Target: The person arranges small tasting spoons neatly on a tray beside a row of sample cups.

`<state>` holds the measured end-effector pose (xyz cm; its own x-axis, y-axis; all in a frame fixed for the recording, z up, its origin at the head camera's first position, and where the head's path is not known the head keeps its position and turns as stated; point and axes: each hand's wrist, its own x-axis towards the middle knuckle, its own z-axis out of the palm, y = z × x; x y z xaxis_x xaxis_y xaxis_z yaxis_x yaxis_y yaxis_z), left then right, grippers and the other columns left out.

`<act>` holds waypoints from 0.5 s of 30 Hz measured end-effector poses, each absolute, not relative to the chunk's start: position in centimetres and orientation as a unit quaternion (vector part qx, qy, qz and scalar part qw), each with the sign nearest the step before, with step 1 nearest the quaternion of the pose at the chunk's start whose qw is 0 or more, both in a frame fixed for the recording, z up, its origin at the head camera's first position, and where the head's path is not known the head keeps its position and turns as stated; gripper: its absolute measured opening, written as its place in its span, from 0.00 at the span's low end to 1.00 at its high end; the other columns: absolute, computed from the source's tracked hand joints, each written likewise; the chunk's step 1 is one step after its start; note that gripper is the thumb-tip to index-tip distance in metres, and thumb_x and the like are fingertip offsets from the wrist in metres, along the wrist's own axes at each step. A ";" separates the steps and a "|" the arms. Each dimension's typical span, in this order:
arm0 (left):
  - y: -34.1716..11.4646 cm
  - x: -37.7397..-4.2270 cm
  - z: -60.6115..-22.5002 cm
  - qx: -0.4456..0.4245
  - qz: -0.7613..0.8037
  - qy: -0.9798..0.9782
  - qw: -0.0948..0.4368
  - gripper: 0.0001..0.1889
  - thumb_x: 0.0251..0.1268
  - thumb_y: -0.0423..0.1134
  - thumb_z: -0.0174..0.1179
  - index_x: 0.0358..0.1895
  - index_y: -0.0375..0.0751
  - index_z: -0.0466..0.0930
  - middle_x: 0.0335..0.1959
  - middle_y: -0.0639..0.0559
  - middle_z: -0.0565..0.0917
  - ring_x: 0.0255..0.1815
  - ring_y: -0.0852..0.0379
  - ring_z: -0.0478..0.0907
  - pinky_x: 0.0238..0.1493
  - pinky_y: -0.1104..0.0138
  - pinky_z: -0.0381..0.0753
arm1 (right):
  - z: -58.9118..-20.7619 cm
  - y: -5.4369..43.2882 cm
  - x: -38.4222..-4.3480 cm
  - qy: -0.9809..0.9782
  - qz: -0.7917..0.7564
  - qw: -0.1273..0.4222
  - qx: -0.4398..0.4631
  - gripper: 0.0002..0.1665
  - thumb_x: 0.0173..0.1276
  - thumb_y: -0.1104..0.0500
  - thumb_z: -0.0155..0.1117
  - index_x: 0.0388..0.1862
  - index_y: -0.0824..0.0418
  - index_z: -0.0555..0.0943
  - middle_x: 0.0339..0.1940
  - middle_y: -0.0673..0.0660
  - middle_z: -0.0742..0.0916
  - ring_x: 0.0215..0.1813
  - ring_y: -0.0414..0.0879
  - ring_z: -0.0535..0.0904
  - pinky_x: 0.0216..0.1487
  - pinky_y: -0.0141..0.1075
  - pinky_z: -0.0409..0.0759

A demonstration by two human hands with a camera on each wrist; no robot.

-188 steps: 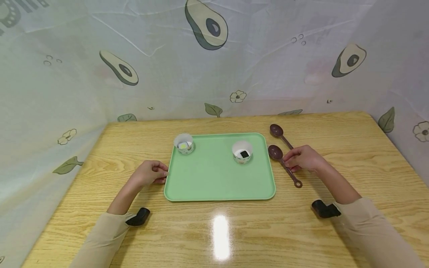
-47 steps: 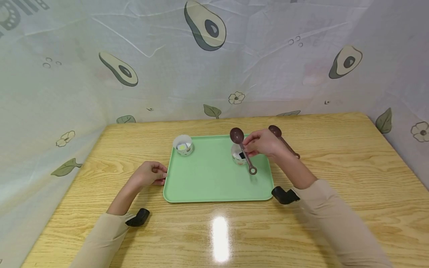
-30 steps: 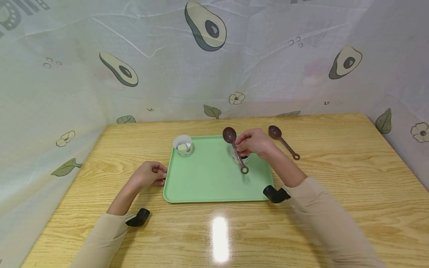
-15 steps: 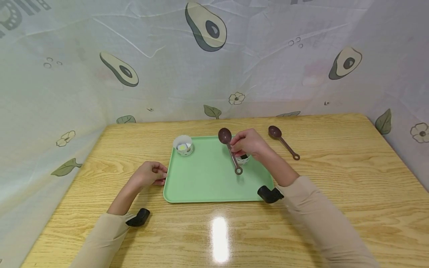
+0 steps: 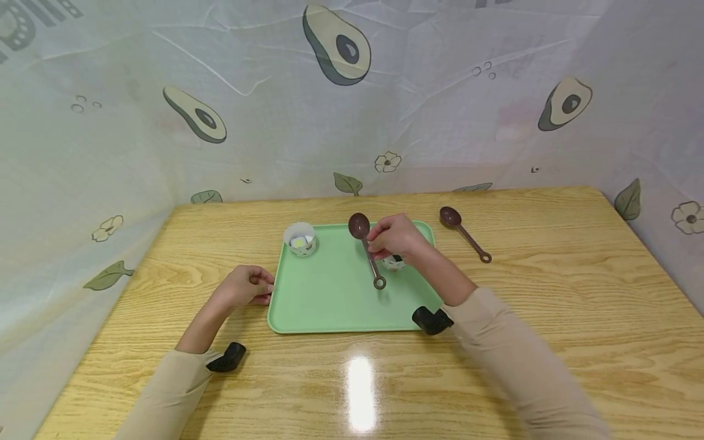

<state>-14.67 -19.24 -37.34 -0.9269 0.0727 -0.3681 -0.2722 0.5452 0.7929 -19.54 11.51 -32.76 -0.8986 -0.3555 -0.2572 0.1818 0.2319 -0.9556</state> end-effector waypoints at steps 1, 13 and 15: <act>-19.2 -14.7 -37.3 -0.058 0.474 0.860 0.182 0.05 0.61 0.24 0.55 0.38 0.25 0.75 0.25 0.42 0.77 0.23 0.56 0.78 0.28 0.65 0.82 | -32.7 11.4 -19.5 0.753 -0.618 0.216 -0.061 0.05 0.56 0.76 0.60 0.33 0.76 0.76 0.23 0.59 0.82 0.23 0.45 0.79 0.30 0.36 0.82; -19.2 -14.6 -37.3 -0.059 0.472 0.861 0.183 0.05 0.61 0.25 0.55 0.38 0.25 0.75 0.25 0.42 0.77 0.23 0.56 0.78 0.28 0.65 0.82 | -32.8 9.4 -19.5 0.759 -0.609 0.227 -0.029 0.09 0.57 0.78 0.58 0.38 0.79 0.74 0.23 0.58 0.81 0.21 0.43 0.77 0.28 0.34 0.82; -19.2 -14.6 -37.3 -0.059 0.472 0.861 0.183 0.05 0.61 0.25 0.55 0.38 0.25 0.75 0.25 0.42 0.77 0.23 0.56 0.78 0.28 0.65 0.82 | -32.8 9.1 -19.5 0.758 -0.611 0.226 -0.029 0.09 0.56 0.78 0.58 0.37 0.79 0.74 0.23 0.58 0.80 0.20 0.43 0.77 0.27 0.33 0.81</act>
<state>-14.61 -19.20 -37.26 -0.9258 0.0705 -0.3714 -0.2752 0.5481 0.7899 -19.46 9.09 -32.83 -0.8957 -0.3211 -0.3075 0.2325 0.2514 -0.9396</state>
